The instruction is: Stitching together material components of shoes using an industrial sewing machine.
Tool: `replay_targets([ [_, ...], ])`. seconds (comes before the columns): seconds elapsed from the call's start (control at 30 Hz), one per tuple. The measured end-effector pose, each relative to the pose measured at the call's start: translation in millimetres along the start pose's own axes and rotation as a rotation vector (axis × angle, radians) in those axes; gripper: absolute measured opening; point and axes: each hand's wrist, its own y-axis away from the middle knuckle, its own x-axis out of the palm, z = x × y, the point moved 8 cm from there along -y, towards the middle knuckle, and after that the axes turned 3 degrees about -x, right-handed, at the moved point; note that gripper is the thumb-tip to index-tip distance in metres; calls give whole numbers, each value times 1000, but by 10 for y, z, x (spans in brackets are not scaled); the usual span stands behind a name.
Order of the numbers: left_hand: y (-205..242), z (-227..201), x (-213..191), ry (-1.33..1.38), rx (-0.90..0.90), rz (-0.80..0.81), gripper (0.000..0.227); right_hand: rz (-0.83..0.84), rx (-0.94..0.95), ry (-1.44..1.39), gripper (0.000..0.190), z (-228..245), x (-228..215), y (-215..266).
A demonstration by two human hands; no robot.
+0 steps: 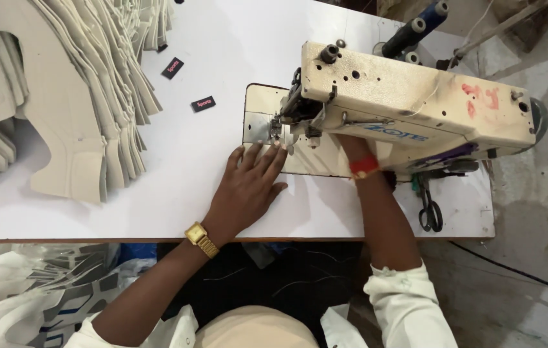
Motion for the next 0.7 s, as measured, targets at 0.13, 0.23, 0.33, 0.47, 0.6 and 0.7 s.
replay_targets([
  [0.13,8,-6,-72,-28,3,-48,65,-56,-88,82,29,63,68,-20],
  [0.23,8,6,-69,-15,-2,-46,65,-106,-160,141,28,208,137,-52],
  [0.33,-19,7,-94,22,-12,-21,65,-154,-228,201,26,351,224,-25],
  [0.47,-20,10,-59,45,6,-19,63,-243,-312,284,24,627,276,92],
  [0.6,18,31,-132,127,-12,-74,56,-358,-368,377,23,893,228,344],
  [0.7,34,22,-182,183,28,-152,54,-493,-368,485,21,1246,-106,721],
])
